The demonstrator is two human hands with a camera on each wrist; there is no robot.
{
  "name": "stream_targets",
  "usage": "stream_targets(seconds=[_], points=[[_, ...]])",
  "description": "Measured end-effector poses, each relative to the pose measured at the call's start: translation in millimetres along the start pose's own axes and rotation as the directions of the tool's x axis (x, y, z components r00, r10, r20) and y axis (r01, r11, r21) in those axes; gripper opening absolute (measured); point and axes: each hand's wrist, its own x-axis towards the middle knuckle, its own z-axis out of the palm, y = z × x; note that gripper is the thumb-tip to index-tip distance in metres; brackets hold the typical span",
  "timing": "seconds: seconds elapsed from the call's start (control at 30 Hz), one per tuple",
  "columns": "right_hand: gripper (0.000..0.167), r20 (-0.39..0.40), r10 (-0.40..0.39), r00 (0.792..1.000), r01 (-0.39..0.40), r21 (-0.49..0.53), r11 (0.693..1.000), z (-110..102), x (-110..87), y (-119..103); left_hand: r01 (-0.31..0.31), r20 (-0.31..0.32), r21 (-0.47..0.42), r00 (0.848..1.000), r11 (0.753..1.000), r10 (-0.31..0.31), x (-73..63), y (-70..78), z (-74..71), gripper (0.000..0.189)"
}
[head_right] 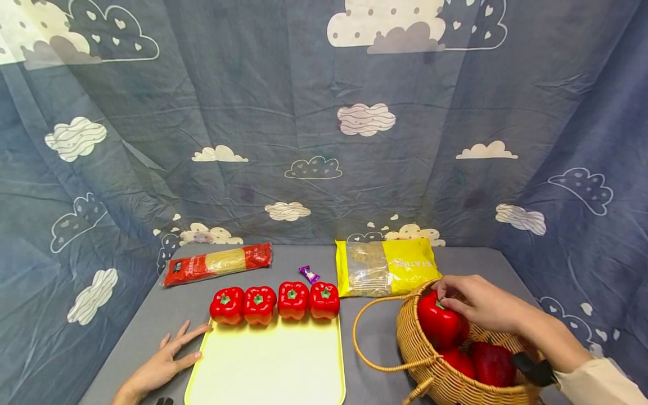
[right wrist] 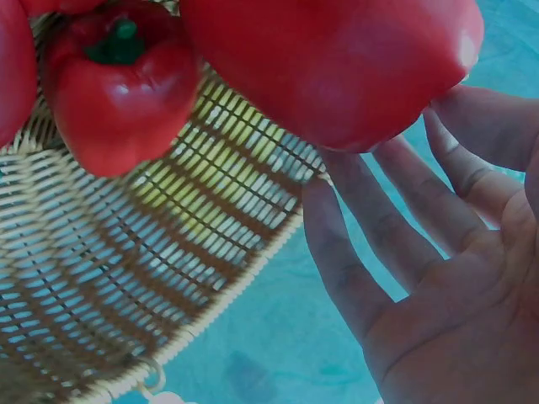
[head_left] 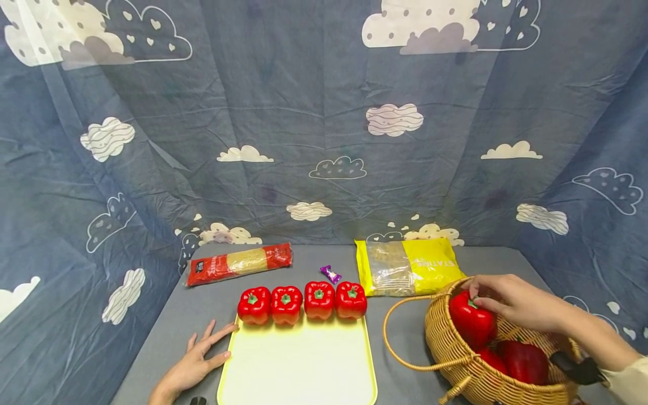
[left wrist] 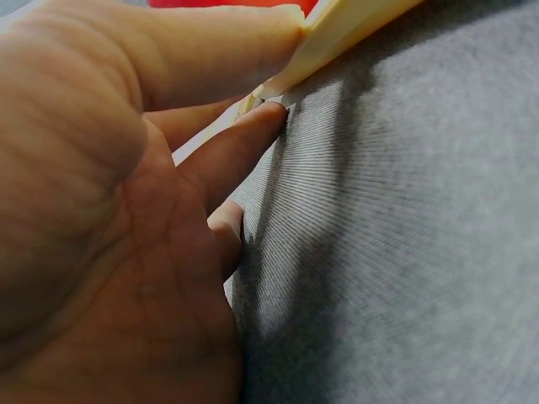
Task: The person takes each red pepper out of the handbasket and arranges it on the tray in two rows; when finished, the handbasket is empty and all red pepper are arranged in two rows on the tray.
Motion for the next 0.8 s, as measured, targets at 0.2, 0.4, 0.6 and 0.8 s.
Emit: stream_targets(seconds=[0.2,0.4,0.6,0.8], points=[[0.019,-0.025,-0.007,1.000,0.007,-0.033,0.999,-8.8,-0.1,-4.2,0.013,-0.012,0.008,1.000,1.000,-0.013,-0.2,-0.3,-0.1,0.060],[0.019,-0.012,0.019,1.000,-0.019,-0.004,1.000,-18.8,0.2,-10.2,0.020,-0.016,0.016,1.000,1.000,-0.019,-0.3,1.4,0.7,0.060],[0.018,-0.015,0.040,0.999,-0.041,-0.018,0.999,-27.2,3.4,-21.3,0.018,-0.017,0.020,1.000,1.000,-0.017,-1.3,3.2,1.6,0.060],[0.024,-0.050,-0.008,0.999,0.004,-0.075,0.997,-29.6,11.1,-27.6,0.004,-0.033,0.012,0.999,1.000,-0.004,-0.2,0.6,1.3,0.059]])
